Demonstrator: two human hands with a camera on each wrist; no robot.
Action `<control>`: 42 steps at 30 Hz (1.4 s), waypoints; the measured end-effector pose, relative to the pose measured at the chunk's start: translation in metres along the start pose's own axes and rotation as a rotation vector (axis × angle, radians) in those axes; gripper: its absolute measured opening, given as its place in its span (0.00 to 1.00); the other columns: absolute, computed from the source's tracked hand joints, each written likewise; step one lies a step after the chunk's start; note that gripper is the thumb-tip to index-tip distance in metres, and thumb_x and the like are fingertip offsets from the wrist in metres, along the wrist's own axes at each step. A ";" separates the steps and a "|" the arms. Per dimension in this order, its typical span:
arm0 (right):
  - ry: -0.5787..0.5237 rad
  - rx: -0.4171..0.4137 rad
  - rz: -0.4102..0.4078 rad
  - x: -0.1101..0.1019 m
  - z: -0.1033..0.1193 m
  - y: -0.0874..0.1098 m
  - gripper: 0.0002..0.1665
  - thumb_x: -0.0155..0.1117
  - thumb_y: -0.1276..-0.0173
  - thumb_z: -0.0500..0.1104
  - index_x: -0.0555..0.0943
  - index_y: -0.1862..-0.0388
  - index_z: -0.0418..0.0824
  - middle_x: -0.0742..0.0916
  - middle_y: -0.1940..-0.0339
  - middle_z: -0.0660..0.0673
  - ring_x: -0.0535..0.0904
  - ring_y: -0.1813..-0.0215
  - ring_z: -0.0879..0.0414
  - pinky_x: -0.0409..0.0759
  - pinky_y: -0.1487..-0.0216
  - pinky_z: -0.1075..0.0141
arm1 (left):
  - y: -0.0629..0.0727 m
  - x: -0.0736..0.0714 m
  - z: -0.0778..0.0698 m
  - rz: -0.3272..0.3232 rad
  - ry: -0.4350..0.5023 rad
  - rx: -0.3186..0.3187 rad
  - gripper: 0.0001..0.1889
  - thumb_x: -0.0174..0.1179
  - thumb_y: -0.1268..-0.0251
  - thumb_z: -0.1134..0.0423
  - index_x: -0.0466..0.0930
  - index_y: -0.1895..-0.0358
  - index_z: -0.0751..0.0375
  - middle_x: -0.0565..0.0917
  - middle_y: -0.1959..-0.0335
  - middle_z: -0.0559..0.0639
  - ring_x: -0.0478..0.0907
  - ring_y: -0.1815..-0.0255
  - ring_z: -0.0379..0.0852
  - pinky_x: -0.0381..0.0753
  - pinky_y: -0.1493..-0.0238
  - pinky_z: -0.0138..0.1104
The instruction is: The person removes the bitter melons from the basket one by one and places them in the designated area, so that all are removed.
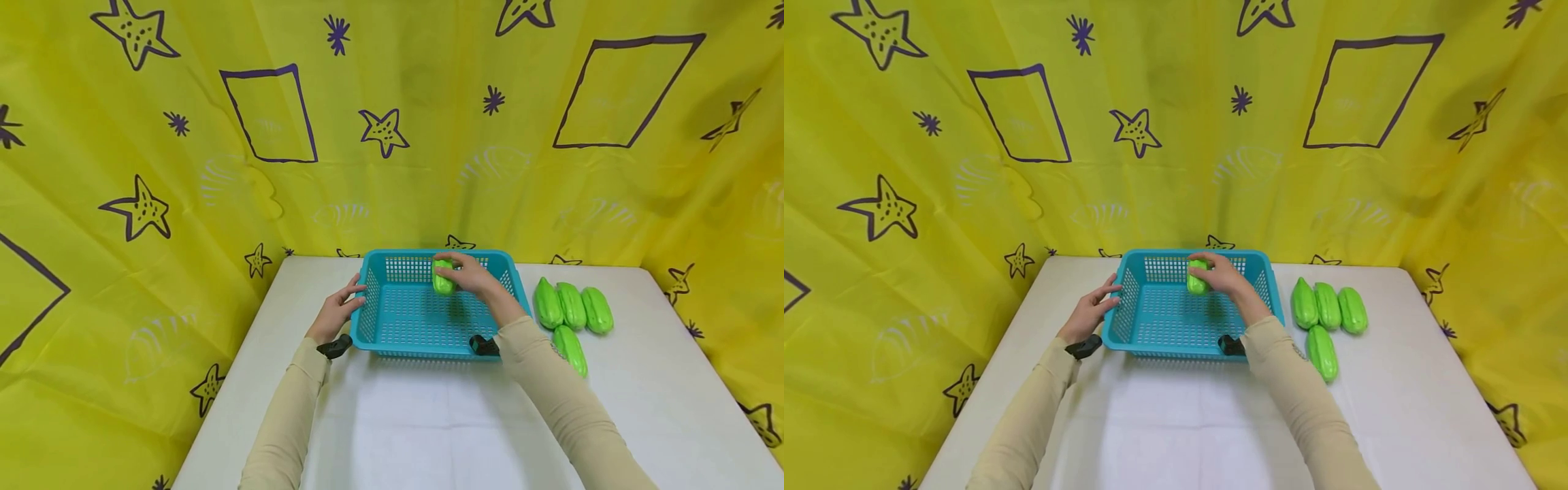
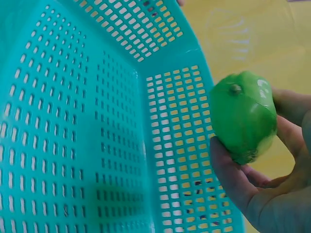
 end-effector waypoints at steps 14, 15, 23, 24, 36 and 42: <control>0.058 -0.138 -0.178 -0.047 0.021 0.055 0.29 0.59 0.26 0.51 0.71 0.30 0.43 0.74 0.35 0.35 0.76 0.56 0.44 0.78 0.61 0.58 | 0.001 0.002 0.001 -0.001 -0.006 0.014 0.22 0.56 0.26 0.60 0.72 0.33 0.60 0.56 0.24 0.34 0.49 0.22 0.47 0.67 0.34 0.54; 0.062 -0.140 -0.186 -0.050 0.020 0.059 0.30 0.59 0.26 0.52 0.71 0.30 0.43 0.73 0.33 0.36 0.76 0.53 0.43 0.77 0.60 0.58 | 0.002 0.002 0.001 -0.003 -0.007 0.013 0.21 0.56 0.26 0.60 0.72 0.33 0.59 0.56 0.24 0.33 0.49 0.22 0.47 0.67 0.34 0.54; 0.092 -0.105 -0.227 -0.069 0.001 0.095 0.33 0.57 0.26 0.57 0.68 0.27 0.47 0.68 0.28 0.35 0.75 0.42 0.34 0.79 0.51 0.49 | 0.000 0.005 0.002 0.023 0.001 0.015 0.23 0.57 0.27 0.56 0.72 0.33 0.58 0.55 0.24 0.33 0.48 0.22 0.46 0.66 0.33 0.54; 0.090 -0.106 -0.229 -0.071 -0.001 0.099 0.33 0.57 0.26 0.56 0.68 0.27 0.46 0.67 0.28 0.34 0.75 0.42 0.33 0.79 0.50 0.48 | 0.000 0.004 0.003 0.022 0.003 0.017 0.23 0.57 0.27 0.56 0.72 0.33 0.58 0.55 0.23 0.33 0.48 0.22 0.46 0.66 0.33 0.54; 0.097 -0.104 -0.230 -0.089 -0.030 0.139 0.35 0.56 0.25 0.55 0.65 0.26 0.42 0.63 0.25 0.36 0.74 0.41 0.34 0.76 0.46 0.50 | 0.001 0.001 0.001 0.015 -0.005 0.022 0.23 0.57 0.28 0.56 0.72 0.33 0.58 0.54 0.23 0.35 0.48 0.22 0.47 0.67 0.33 0.52; 0.108 -0.088 -0.236 -0.100 -0.044 0.165 0.35 0.56 0.25 0.54 0.63 0.25 0.42 0.61 0.24 0.35 0.71 0.39 0.32 0.76 0.52 0.62 | 0.001 0.001 0.002 0.018 0.006 0.012 0.23 0.58 0.28 0.56 0.73 0.33 0.56 0.55 0.24 0.33 0.50 0.22 0.47 0.68 0.34 0.52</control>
Point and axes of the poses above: each hand's wrist, its own y-axis away from the middle knuckle, its own x-axis out of the palm, z = x × y, the point moved 9 cm from there along -y, towards the middle knuckle
